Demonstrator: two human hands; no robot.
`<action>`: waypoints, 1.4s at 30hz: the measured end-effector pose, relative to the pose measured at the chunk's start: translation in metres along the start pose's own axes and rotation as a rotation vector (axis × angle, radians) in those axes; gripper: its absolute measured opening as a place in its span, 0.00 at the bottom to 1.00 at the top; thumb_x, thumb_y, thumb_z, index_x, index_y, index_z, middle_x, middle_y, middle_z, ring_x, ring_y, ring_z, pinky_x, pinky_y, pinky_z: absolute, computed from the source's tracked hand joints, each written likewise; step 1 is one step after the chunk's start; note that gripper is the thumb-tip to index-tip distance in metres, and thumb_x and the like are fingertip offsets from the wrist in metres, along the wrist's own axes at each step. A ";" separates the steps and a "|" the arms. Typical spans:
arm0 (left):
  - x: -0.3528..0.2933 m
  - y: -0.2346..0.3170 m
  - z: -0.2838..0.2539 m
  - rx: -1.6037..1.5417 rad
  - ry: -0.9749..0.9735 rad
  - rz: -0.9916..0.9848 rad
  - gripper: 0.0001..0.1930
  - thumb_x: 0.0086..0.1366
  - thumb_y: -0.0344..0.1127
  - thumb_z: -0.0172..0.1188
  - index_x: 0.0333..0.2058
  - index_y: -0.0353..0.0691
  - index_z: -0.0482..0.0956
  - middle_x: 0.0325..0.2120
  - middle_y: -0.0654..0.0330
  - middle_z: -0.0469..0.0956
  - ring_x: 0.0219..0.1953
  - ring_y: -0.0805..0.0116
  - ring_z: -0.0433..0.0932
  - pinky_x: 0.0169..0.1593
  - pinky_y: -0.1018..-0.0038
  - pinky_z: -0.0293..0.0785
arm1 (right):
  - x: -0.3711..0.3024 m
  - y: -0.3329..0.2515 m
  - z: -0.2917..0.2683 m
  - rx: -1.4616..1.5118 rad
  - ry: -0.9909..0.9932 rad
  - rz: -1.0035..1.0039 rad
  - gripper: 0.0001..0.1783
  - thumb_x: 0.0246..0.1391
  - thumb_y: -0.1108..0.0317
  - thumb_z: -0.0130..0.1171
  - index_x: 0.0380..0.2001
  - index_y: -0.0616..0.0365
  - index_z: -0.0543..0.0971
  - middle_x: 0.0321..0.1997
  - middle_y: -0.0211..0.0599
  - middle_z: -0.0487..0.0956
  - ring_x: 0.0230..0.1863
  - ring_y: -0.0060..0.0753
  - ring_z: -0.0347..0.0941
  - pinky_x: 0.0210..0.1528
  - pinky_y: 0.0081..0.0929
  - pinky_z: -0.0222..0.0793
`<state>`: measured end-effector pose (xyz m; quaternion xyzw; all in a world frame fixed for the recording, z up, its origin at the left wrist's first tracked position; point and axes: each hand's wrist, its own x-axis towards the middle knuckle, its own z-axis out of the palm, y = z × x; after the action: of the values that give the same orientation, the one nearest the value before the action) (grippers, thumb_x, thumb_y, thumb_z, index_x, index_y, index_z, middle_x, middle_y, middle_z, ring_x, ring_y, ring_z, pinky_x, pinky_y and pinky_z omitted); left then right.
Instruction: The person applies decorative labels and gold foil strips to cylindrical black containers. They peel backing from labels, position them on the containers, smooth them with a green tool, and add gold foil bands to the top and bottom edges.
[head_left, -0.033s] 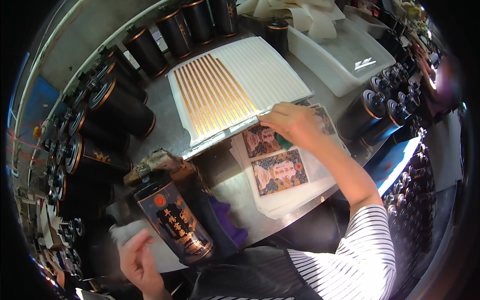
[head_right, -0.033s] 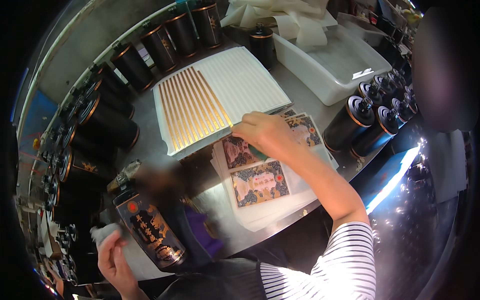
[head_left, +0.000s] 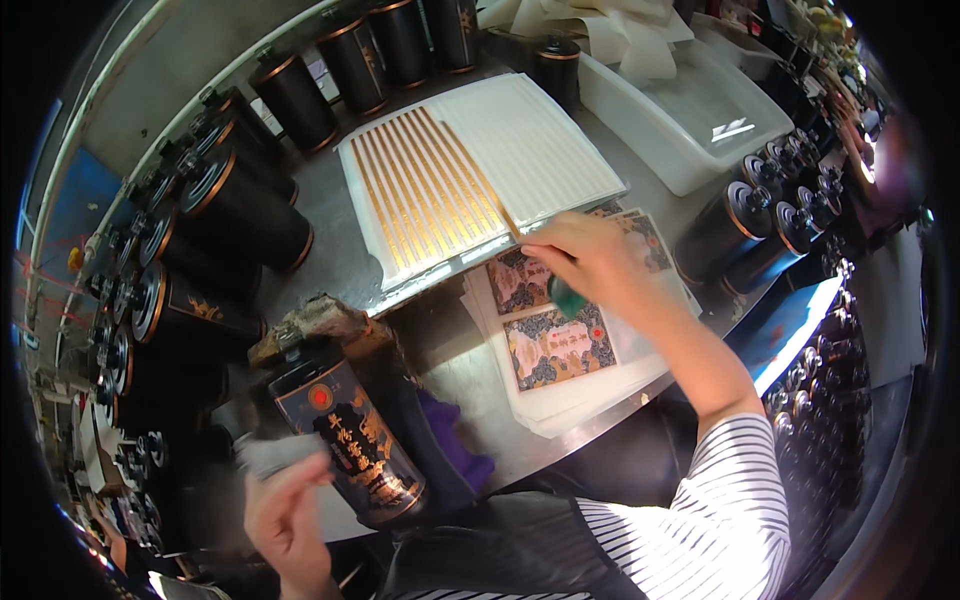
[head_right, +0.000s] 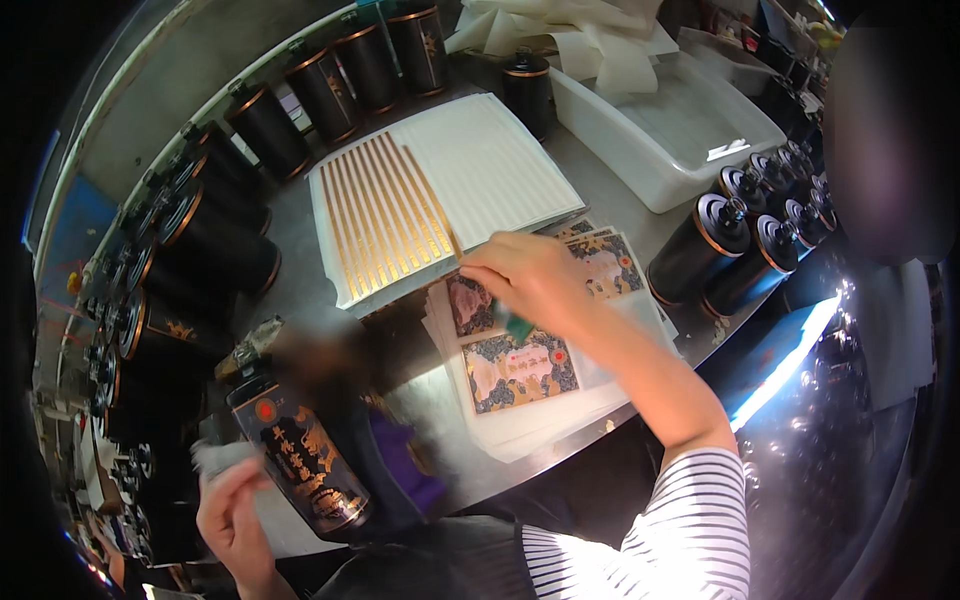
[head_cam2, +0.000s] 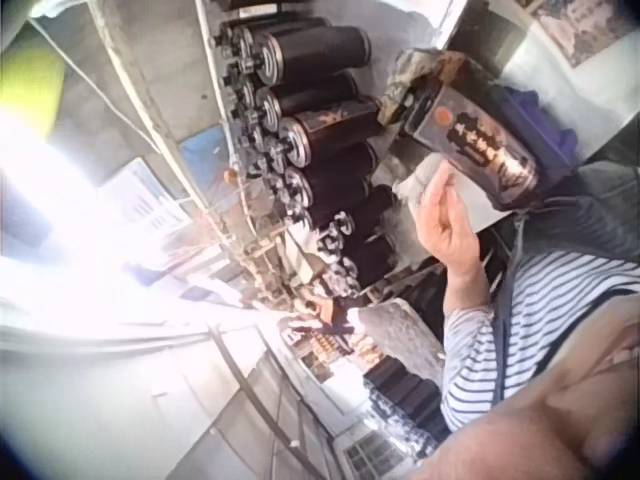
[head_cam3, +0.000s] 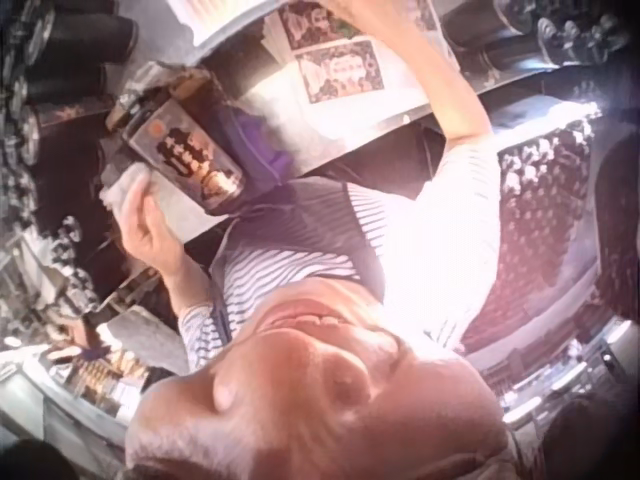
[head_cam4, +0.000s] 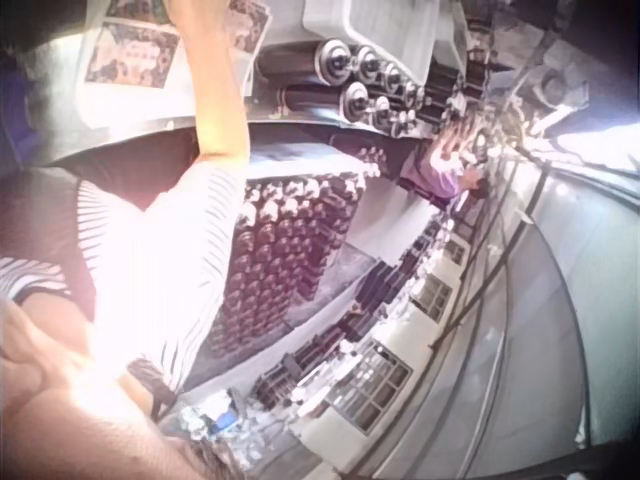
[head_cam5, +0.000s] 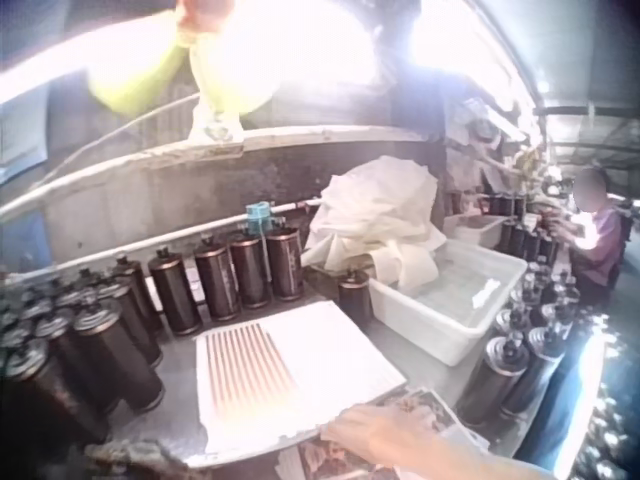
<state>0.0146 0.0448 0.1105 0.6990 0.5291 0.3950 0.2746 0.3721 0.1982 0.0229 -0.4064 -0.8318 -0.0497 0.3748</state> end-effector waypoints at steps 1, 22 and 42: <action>0.009 0.003 0.001 -0.089 -0.202 -0.036 0.27 0.63 0.34 0.58 0.58 0.28 0.64 0.50 0.49 0.72 0.48 0.64 0.74 0.51 0.73 0.70 | 0.002 -0.025 -0.007 0.079 0.052 0.036 0.10 0.43 0.70 0.65 0.33 0.54 0.81 0.24 0.30 0.76 0.25 0.32 0.73 0.24 0.27 0.69; 0.031 0.018 0.015 -0.518 -0.599 -0.595 0.30 0.74 0.49 0.34 0.37 0.29 0.80 0.19 0.60 0.75 0.19 0.75 0.74 0.27 0.80 0.72 | -0.051 -0.087 -0.035 1.557 0.079 1.077 0.18 0.65 0.60 0.41 0.32 0.61 0.74 0.26 0.30 0.73 0.26 0.21 0.69 0.31 0.20 0.67; 0.012 -0.005 -0.035 -0.487 -0.358 -0.331 0.10 0.64 0.33 0.57 0.29 0.32 0.81 0.23 0.63 0.75 0.25 0.79 0.70 0.30 0.83 0.64 | 0.066 -0.183 -0.029 1.086 -0.737 0.635 0.09 0.56 0.70 0.61 0.36 0.66 0.80 0.26 0.28 0.78 0.27 0.14 0.71 0.29 0.13 0.65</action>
<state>-0.0162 0.0564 0.1284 0.5759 0.4689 0.3310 0.5822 0.2331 0.1071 0.1283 -0.3754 -0.6533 0.6212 0.2156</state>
